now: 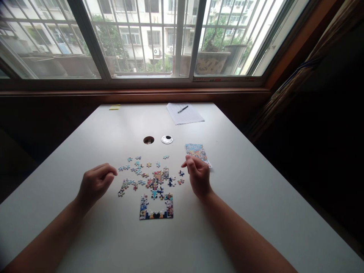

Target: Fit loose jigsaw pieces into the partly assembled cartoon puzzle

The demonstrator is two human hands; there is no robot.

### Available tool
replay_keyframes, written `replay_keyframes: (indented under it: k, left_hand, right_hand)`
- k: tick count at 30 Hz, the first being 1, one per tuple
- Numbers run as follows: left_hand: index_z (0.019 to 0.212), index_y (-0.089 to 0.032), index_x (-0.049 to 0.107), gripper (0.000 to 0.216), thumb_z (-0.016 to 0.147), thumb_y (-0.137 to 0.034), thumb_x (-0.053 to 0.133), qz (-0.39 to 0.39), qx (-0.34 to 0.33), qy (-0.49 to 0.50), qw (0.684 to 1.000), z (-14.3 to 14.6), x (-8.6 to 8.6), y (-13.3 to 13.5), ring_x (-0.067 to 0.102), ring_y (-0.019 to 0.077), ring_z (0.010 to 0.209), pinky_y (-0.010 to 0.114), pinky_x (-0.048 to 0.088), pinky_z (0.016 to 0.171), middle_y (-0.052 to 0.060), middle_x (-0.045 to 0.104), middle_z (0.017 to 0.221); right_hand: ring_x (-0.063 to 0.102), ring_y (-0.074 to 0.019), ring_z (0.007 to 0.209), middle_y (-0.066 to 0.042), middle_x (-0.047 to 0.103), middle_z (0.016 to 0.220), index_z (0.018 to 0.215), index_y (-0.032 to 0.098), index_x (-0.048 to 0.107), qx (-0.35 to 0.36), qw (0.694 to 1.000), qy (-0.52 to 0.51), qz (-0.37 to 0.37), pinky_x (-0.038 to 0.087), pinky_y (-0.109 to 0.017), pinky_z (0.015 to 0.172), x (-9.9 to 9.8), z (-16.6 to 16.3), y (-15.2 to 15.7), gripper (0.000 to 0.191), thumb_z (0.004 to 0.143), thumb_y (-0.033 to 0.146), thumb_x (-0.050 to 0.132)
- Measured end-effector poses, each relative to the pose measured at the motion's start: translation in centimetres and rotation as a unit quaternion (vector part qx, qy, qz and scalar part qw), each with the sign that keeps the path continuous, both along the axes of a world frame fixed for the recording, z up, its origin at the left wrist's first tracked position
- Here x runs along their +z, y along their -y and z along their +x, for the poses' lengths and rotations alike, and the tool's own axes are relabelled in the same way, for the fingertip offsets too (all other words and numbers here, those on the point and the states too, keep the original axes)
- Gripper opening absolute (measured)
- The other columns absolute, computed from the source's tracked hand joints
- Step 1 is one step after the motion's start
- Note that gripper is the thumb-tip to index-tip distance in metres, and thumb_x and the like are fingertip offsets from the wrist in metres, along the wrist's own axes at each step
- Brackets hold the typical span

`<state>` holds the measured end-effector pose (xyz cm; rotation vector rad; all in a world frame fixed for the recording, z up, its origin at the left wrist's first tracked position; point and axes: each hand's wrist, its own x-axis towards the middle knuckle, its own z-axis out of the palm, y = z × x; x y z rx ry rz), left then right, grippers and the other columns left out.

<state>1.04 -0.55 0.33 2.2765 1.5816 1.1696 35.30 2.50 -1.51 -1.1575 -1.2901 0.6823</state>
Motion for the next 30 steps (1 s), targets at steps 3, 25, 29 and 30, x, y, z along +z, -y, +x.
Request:
replay_keyframes:
  k: [3, 25, 29, 30]
  left_hand:
    - [0.064, -0.019, 0.059, 0.020, 0.080, -0.018, 0.047, -0.014, 0.049, 0.031, 0.998, -0.3, 0.0, -0.3, 0.051, 0.0138, 0.060, 0.026, 0.040, 0.061, -0.001, 0.058, 0.063]
    - [0.058, -0.021, 0.045, 0.017, 0.075, -0.023, 0.042, -0.089, 0.154, 0.238, 0.955, -1.8, -1.9, -2.7, 0.040, 0.0142, 0.057, 0.025, 0.033, 0.055, -0.003, 0.042, 0.057]
    - [0.058, -0.021, 0.043, 0.016, 0.074, -0.021, 0.041, -0.091, 0.152, 0.247, 0.953, -1.8, -1.9, -2.8, 0.039, 0.0137, 0.058, 0.025, 0.033, 0.055, -0.003, 0.041, 0.056]
    - [0.058, -0.021, 0.043, 0.016, 0.074, -0.020, 0.041, -0.091, 0.151, 0.248, 0.953, -1.8, -1.9, -2.8, 0.039, 0.0136, 0.058, 0.025, 0.033, 0.055, -0.003, 0.040, 0.056]
  right_hand:
    - [0.038, -0.0126, 0.052, 0.003, 0.042, 0.052, 0.064, 0.019, 0.066, -0.015, 1.000, -0.013, 0.005, 0.033, -0.029, 0.055, 0.0, 0.1, -0.1, 0.046, 0.095, 0.050, 0.056]
    - [0.037, -0.0113, 0.049, 0.005, 0.039, 0.049, 0.059, 0.019, 0.064, -0.058, 0.996, -0.064, 0.003, 0.034, -0.027, 0.053, -0.4, 0.3, -1.2, 0.047, 0.092, 0.052, 0.060]
    - [0.038, -0.0113, 0.050, 0.004, 0.041, 0.050, 0.060, 0.019, 0.064, -0.054, 0.997, -0.058, 0.004, 0.034, -0.027, 0.054, -0.5, 0.3, -1.2, 0.046, 0.092, 0.051, 0.059]
    - [0.038, -0.0113, 0.051, 0.004, 0.042, 0.050, 0.060, 0.019, 0.064, -0.055, 0.997, -0.057, 0.002, 0.035, -0.027, 0.055, -0.6, 0.4, -1.3, 0.046, 0.092, 0.051, 0.059]
